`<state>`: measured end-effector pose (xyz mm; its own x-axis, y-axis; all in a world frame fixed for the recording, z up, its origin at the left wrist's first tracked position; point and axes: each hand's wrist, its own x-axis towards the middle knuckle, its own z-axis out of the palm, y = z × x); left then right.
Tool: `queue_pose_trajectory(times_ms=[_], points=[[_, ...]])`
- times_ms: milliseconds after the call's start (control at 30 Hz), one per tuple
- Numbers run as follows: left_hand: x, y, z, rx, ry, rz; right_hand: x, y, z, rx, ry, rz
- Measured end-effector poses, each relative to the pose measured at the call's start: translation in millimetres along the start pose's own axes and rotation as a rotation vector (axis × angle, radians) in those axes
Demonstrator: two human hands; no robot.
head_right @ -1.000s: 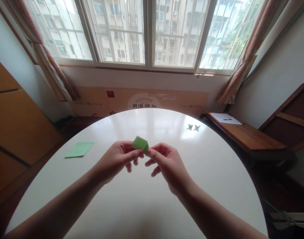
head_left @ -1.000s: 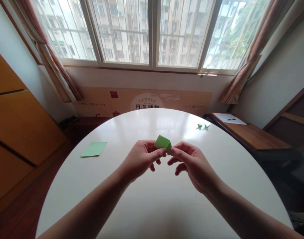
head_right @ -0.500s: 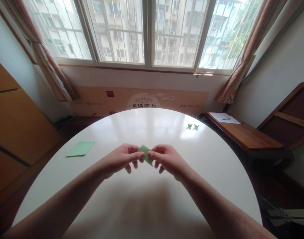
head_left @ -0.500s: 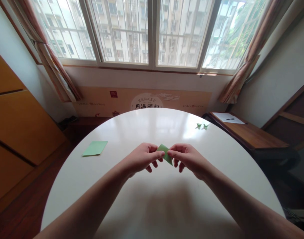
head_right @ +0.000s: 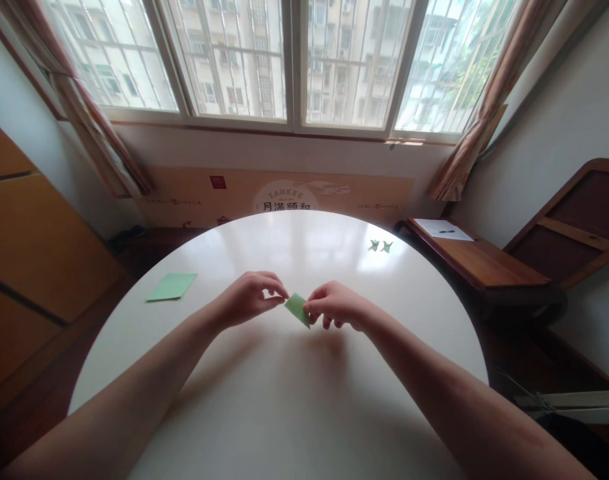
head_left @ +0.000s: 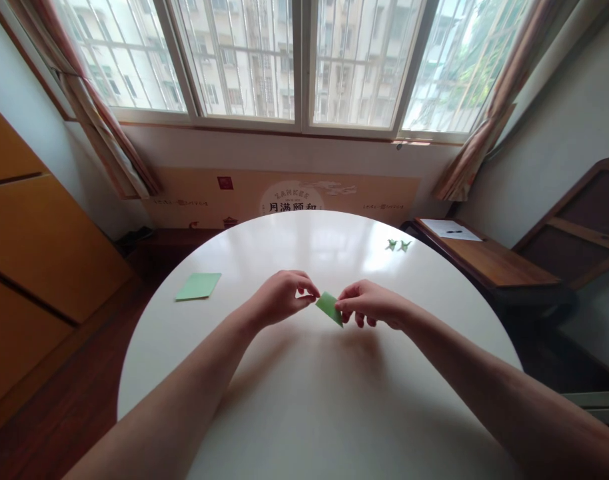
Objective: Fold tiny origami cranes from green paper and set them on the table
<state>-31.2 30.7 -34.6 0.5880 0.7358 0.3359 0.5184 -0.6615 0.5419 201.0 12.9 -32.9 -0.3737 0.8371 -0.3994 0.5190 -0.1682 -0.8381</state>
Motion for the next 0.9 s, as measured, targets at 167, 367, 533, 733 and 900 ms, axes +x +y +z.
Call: queue_pose_trajectory(times_ms=[167,367,533,733,900], points=[[-1.6,12.7,-1.8,0.069,0.019,0.043,-17.2,11.6,-5.7,-0.019,-0.08,0.056],[-2.9,23.6,20.9,0.113,-0.13,0.208,-33.0,29.4,-1.2,-0.13,0.077,-0.016],[-1.1,21.9,47.2,0.082,-0.206,0.274,-41.2,36.6,-2.6,-0.399,0.229,-0.143],[1.2,16.8,54.4,0.042,-0.171,0.263,-39.4,39.0,-13.7,-0.447,0.079,-0.469],[-0.3,16.4,53.9,0.065,-0.105,0.167,-29.8,33.9,-22.6,-0.487,-0.05,-0.579]])
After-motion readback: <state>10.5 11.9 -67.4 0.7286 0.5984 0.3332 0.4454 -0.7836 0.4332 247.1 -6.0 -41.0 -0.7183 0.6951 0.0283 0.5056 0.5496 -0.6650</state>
